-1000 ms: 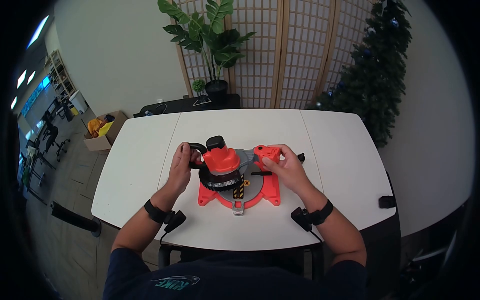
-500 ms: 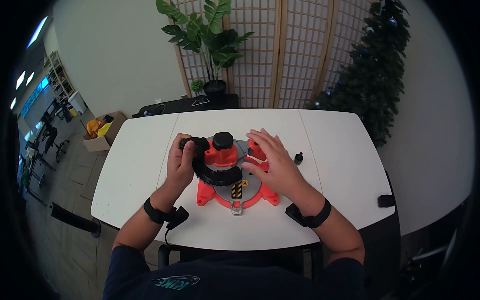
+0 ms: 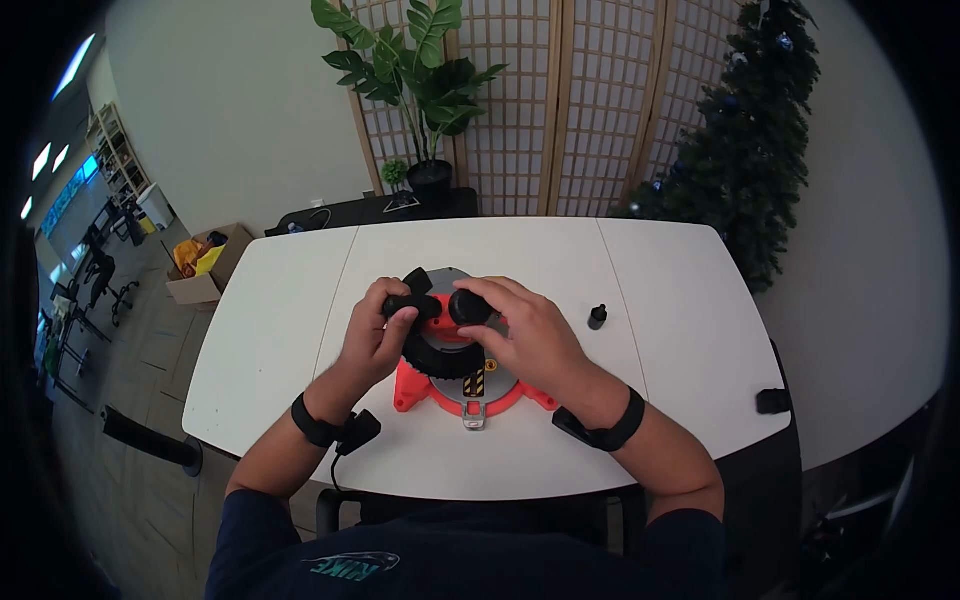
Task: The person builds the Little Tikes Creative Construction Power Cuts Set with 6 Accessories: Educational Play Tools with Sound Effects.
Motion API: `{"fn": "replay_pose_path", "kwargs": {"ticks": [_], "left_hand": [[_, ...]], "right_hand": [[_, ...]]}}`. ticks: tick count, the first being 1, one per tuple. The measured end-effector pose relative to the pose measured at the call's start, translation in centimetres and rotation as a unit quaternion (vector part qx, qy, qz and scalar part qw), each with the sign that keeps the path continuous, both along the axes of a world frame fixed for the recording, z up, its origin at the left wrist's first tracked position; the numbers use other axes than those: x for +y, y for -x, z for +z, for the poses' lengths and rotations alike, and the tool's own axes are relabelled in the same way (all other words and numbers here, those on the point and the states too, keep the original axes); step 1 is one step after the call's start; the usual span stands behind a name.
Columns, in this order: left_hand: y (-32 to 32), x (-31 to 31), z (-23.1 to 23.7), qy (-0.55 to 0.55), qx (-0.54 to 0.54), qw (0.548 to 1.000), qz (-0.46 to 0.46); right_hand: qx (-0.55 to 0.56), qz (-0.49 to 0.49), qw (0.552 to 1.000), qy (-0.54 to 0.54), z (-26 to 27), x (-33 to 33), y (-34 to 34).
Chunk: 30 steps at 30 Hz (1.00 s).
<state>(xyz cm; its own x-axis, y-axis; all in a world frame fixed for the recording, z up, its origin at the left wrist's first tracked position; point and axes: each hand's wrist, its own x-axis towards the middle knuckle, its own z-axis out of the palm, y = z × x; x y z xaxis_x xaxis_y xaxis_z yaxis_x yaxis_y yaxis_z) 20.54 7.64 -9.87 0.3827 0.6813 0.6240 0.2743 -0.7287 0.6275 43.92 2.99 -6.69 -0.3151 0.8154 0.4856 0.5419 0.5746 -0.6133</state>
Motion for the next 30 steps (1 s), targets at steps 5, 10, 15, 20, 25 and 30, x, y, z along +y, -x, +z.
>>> {"fn": "replay_pose_path", "kwargs": {"ticks": [5,10,15,20,25,30], "left_hand": [[0.8,0.9,0.6,-0.049,-0.034,0.996,-0.072],[1.6,2.3,0.2,-0.021,-0.14,0.986,-0.086],[2.2,3.8,-2.0,0.216,-0.122,0.965,-0.087],[1.0,2.3,-2.7,0.294,0.061,0.95,-0.086],[-0.4,1.1,-2.5,0.383,0.126,0.911,-0.082],[-0.4,1.3,-2.3,0.524,0.03,0.844,-0.112]], "right_hand": [[0.046,0.006,0.998,-0.033,0.8,-0.1,-0.8],[0.162,0.025,0.986,-0.013,0.8,0.4,-2.5],[0.307,0.07,0.946,0.075,-0.3,0.8,-3.3],[0.396,0.065,0.909,0.109,-2.4,1.8,-3.5],[0.486,0.064,0.846,0.208,-3.6,1.6,-2.7],[0.535,0.106,0.79,0.281,-5.3,1.6,-2.8]]}}
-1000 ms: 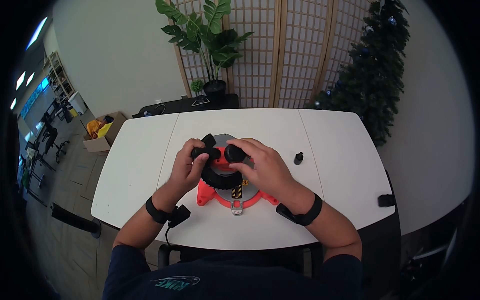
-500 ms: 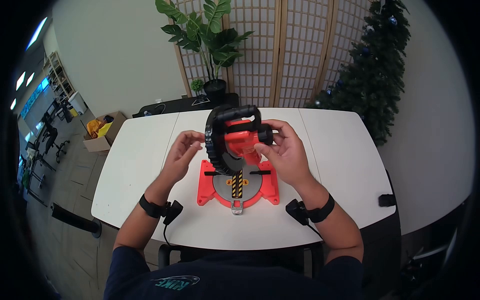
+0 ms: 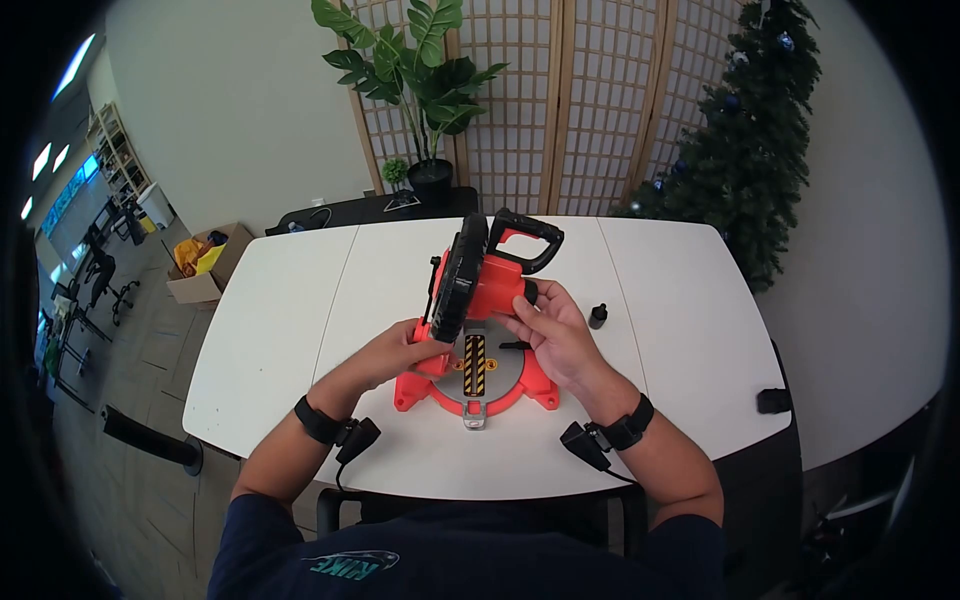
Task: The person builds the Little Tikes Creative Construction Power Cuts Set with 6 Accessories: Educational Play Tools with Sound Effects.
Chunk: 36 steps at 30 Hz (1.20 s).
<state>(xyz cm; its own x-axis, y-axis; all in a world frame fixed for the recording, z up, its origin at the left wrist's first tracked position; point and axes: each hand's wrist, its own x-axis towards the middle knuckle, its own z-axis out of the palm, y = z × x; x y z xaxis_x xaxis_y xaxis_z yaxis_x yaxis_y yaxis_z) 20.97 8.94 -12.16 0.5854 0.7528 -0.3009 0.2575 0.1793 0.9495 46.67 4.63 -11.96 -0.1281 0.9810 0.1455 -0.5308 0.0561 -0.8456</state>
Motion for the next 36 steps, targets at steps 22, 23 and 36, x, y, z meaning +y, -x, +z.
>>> {"fn": "replay_pose_path", "kwargs": {"ticks": [22,23,36], "left_hand": [[2.9,0.4,0.7,-0.309,0.22,0.92,0.104],[2.9,0.4,0.6,-0.302,0.215,0.923,0.103],[3.3,0.7,-0.8,-0.32,0.148,0.931,0.092]], "right_hand": [[-0.515,-0.03,0.843,-0.15,1.1,-1.5,-2.9],[-0.528,-0.033,0.835,-0.154,0.9,-1.3,-3.3],[-0.552,0.149,0.812,-0.119,0.5,-0.6,-4.9]]}}
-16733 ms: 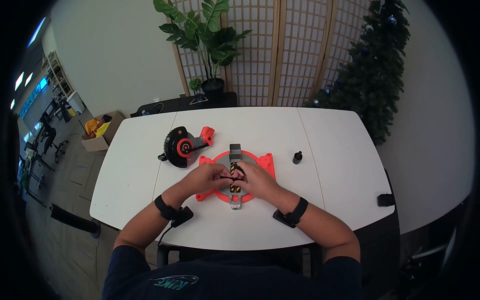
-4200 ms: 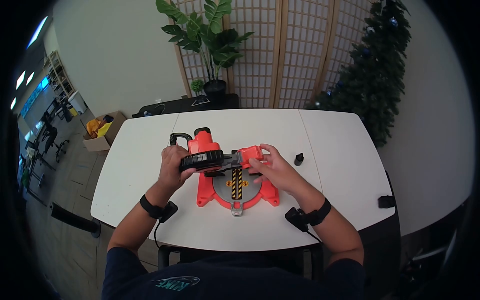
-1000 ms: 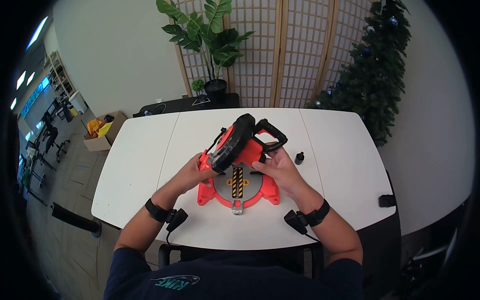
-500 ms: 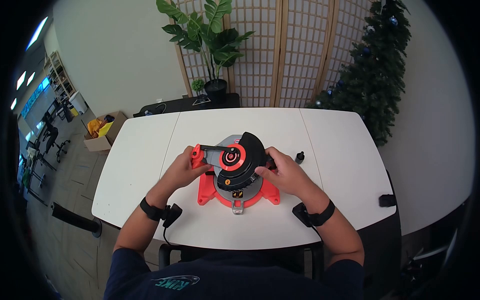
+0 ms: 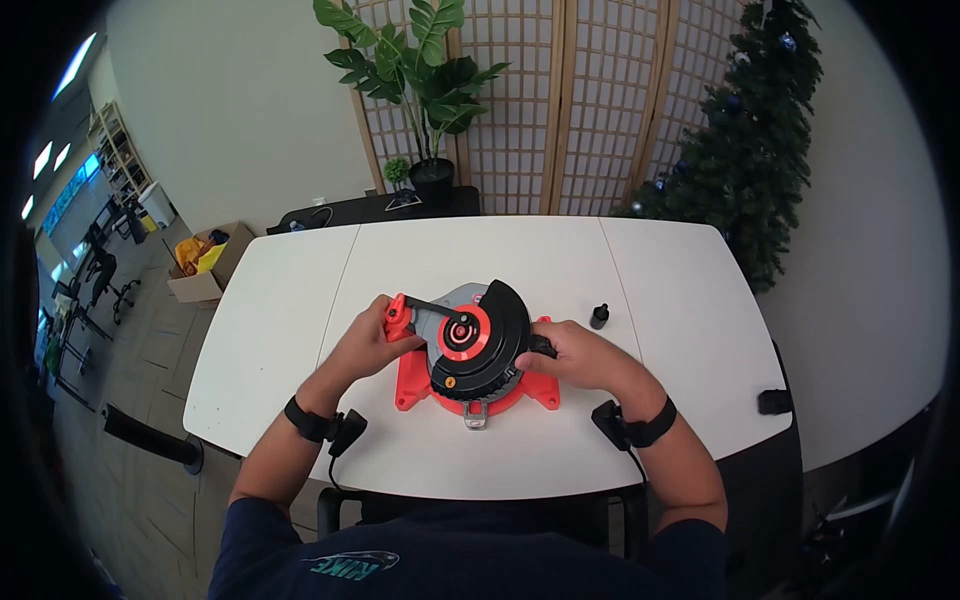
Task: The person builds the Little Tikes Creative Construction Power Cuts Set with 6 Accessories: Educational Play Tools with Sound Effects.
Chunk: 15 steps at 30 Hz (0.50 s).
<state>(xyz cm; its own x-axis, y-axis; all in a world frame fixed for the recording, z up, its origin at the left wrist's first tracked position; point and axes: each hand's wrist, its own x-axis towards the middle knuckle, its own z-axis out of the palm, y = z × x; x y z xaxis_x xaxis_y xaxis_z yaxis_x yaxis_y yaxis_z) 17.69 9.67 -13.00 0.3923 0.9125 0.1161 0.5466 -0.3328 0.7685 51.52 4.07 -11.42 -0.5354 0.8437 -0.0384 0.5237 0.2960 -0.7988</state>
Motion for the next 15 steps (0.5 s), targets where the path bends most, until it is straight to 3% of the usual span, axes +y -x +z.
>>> {"fn": "replay_pose_path", "kwargs": {"ticks": [7,10,15], "left_hand": [[-0.1,0.3,0.1,0.012,0.001,1.0,0.011],[-0.2,0.7,-0.7,0.004,-0.021,1.0,0.017],[-0.3,0.7,-0.1,-0.035,-0.105,0.994,-0.004]], "right_hand": [[0.093,0.011,0.995,0.022,0.7,-0.6,0.8],[0.079,-0.031,0.996,-0.042,0.3,-0.4,1.1],[0.174,-0.12,0.976,-0.061,-0.2,-0.1,1.1]]}}
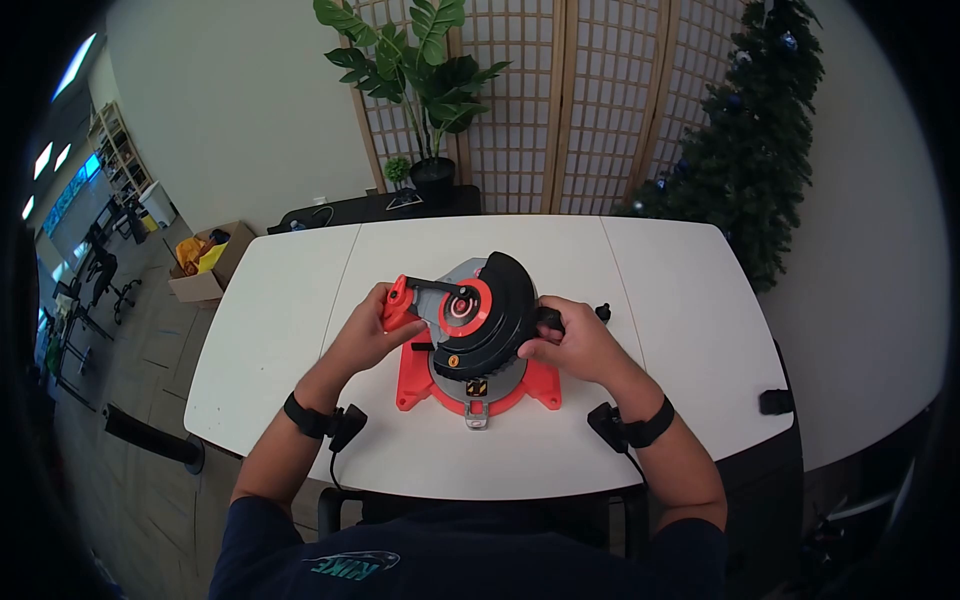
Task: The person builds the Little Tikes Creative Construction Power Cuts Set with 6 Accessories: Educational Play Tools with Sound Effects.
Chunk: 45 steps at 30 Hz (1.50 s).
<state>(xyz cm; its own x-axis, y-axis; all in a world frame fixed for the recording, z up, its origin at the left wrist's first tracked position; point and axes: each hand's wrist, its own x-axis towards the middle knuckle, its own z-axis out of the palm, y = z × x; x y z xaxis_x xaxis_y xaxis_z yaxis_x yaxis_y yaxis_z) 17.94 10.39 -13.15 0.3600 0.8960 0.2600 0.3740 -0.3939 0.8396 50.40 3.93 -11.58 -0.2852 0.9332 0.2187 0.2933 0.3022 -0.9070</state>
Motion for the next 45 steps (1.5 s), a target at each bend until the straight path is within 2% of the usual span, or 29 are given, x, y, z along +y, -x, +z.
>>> {"fn": "replay_pose_path", "kwargs": {"ticks": [2,3,5,7,9,11,21,32,37,39,45], "left_hand": [[0.3,-0.3,1.8,0.021,0.066,0.997,-0.018],[0.6,0.0,2.0,0.022,0.066,0.997,-0.018],[1.3,0.4,2.1,0.01,0.144,0.987,-0.068],[1.3,0.5,1.5,0.006,0.157,0.985,-0.064],[1.2,0.5,1.4,0.003,0.171,0.983,-0.06],[0.8,0.3,1.8,0.001,0.184,0.981,-0.067],[-1.2,-0.5,1.7,-0.017,0.172,0.985,-0.006],[-2.0,0.9,0.0,0.076,0.129,0.987,0.049],[-1.4,2.2,-0.1,0.036,0.153,0.987,0.021],[-1.2,2.8,0.0,0.025,0.167,0.986,0.002],[-1.7,2.6,1.7,0.001,0.182,0.982,-0.056]], "right_hand": [[0.003,0.004,1.0,-0.02,0.4,0.0,-0.4],[0.006,0.008,0.999,-0.039,0.5,0.0,-0.5],[0.024,0.004,0.999,-0.038,-0.1,0.2,-0.9],[0.042,-0.001,0.998,-0.038,-0.2,0.3,-1.1],[-0.007,-0.01,0.998,-0.062,0.3,0.0,-1.1],[-0.008,-0.011,0.997,-0.071,1.4,-0.4,-0.7],[-0.042,-0.066,0.989,-0.122,2.8,-1.1,0.8],[-0.116,-0.083,0.979,-0.143,3.7,-1.7,2.6],[-0.156,-0.102,0.972,-0.142,4.8,-2.1,3.4],[-0.2,-0.095,0.957,-0.188,5.4,-2.3,3.4],[-0.214,-0.1,0.952,-0.194,6.5,-1.3,2.7]]}}
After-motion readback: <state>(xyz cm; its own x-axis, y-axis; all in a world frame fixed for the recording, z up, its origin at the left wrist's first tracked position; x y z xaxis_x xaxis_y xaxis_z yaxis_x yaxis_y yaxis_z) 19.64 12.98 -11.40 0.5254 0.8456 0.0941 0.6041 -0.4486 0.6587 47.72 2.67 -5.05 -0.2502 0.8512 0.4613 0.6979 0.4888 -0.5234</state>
